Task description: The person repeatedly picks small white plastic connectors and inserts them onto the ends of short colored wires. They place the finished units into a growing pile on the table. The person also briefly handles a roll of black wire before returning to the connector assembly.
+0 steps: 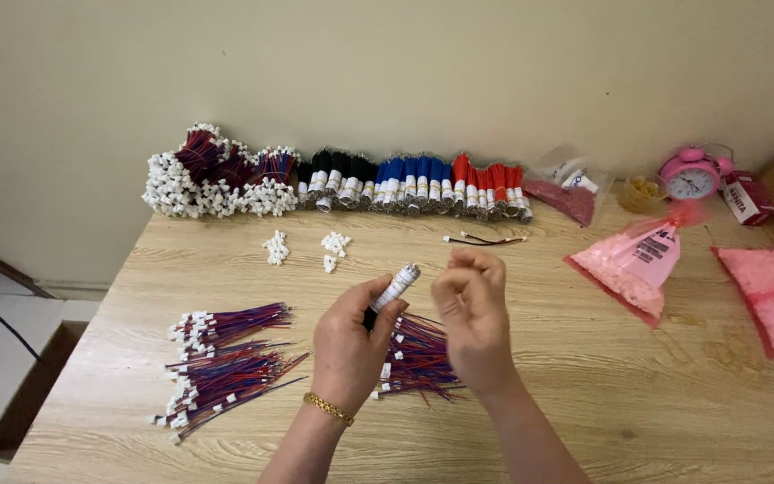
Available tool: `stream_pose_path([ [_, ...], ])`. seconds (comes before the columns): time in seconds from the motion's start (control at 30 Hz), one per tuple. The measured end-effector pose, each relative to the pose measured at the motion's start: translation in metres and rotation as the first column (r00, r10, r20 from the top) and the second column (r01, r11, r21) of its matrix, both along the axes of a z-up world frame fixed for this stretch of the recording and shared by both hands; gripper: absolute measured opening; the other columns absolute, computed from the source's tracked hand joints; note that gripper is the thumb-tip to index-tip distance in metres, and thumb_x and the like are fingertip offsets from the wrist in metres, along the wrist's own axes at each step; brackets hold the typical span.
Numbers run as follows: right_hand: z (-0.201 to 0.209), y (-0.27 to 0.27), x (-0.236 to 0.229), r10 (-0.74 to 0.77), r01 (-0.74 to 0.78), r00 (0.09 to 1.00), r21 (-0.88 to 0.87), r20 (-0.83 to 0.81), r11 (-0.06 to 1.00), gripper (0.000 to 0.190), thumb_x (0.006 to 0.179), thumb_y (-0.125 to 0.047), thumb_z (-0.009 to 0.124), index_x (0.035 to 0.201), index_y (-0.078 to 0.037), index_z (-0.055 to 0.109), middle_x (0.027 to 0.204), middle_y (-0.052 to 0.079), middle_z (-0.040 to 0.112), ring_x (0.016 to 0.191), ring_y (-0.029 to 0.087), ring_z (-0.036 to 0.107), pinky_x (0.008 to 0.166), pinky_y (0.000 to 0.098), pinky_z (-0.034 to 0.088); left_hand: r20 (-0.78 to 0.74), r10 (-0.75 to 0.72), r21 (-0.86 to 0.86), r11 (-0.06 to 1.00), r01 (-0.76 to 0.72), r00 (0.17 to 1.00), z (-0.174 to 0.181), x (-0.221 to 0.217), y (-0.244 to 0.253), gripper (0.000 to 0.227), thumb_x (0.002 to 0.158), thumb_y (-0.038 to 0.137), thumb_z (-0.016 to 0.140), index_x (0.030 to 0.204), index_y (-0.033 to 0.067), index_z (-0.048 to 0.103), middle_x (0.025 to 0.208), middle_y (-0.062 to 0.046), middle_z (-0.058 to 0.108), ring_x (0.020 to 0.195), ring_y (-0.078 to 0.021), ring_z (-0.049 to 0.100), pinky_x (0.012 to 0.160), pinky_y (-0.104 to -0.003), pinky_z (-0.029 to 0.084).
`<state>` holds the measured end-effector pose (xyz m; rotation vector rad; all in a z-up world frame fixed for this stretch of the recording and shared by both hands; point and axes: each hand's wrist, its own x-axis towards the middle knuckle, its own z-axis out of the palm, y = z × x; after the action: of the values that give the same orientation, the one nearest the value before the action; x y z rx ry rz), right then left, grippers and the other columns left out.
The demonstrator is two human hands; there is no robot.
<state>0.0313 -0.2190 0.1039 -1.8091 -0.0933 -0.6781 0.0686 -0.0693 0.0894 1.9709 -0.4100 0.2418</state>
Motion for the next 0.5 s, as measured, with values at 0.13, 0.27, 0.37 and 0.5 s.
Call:
stream_pose_path([
  [0.13, -0.013, -0.021, 0.009, 0.288, -0.222, 0.956, 0.763, 0.049, 0.607, 0.02, 0.101, -0.016, 0.043, 0.086, -0.006, 0.051, 0.075, 0.006, 0.05, 0.072, 0.022, 0.049, 0.078, 0.0361, 0.046, 0.401, -0.132, 0.139, 0.987, 0.082, 0.906, 0.005, -0.006, 0.002, 0.026, 0.085, 0.018, 0.07, 0.108, 0.0076, 0.067, 0.09, -0.006, 0.071, 0.073, -0.0196, 0.065, 0.06, -0.032, 0.052],
  [0.27, -0.005, -0.027, 0.014, 0.292, -0.124, 0.955, 0.813, -0.059, 0.569, 0.014, 0.102, -0.011, 0.044, 0.094, -0.004, 0.052, 0.062, 0.001, 0.042, 0.051, 0.013, 0.039, 0.048, 0.027, 0.034, 0.099, -0.336, -0.24, 0.905, 0.35, 0.937, 0.003, -0.012, 0.003, 0.029, 0.083, 0.016, 0.073, 0.11, 0.0082, 0.07, 0.089, -0.001, 0.072, 0.074, -0.01, 0.062, 0.065, -0.024, 0.049],
  [0.37, 0.003, -0.016, 0.004, 0.294, -0.075, 0.87, 0.483, -0.396, 0.872, 0.016, 0.098, -0.017, 0.053, 0.1, -0.005, 0.064, 0.071, 0.003, 0.05, 0.06, 0.014, 0.04, 0.057, 0.0264, 0.039, -0.265, -0.37, -0.515, 0.835, 0.194, 0.89, -0.004, -0.004, 0.0, 0.027, 0.085, 0.008, 0.068, 0.111, 0.0036, 0.07, 0.078, -0.004, 0.066, 0.059, -0.0102, 0.05, 0.046, -0.019, 0.043],
  [0.5, 0.004, -0.009, 0.005, 0.125, -0.143, 0.977, -0.098, -0.172, 0.985, 0.013, 0.087, -0.008, 0.069, 0.099, -0.007, 0.071, 0.067, -0.003, 0.046, 0.058, 0.007, 0.039, 0.052, 0.0214, 0.033, -0.23, -0.245, -0.425, 0.896, 0.129, 0.942, -0.012, 0.003, 0.0, 0.028, 0.085, 0.013, 0.069, 0.113, 0.0078, 0.072, 0.085, 0.0, 0.067, 0.074, -0.0084, 0.054, 0.064, -0.023, 0.047],
])
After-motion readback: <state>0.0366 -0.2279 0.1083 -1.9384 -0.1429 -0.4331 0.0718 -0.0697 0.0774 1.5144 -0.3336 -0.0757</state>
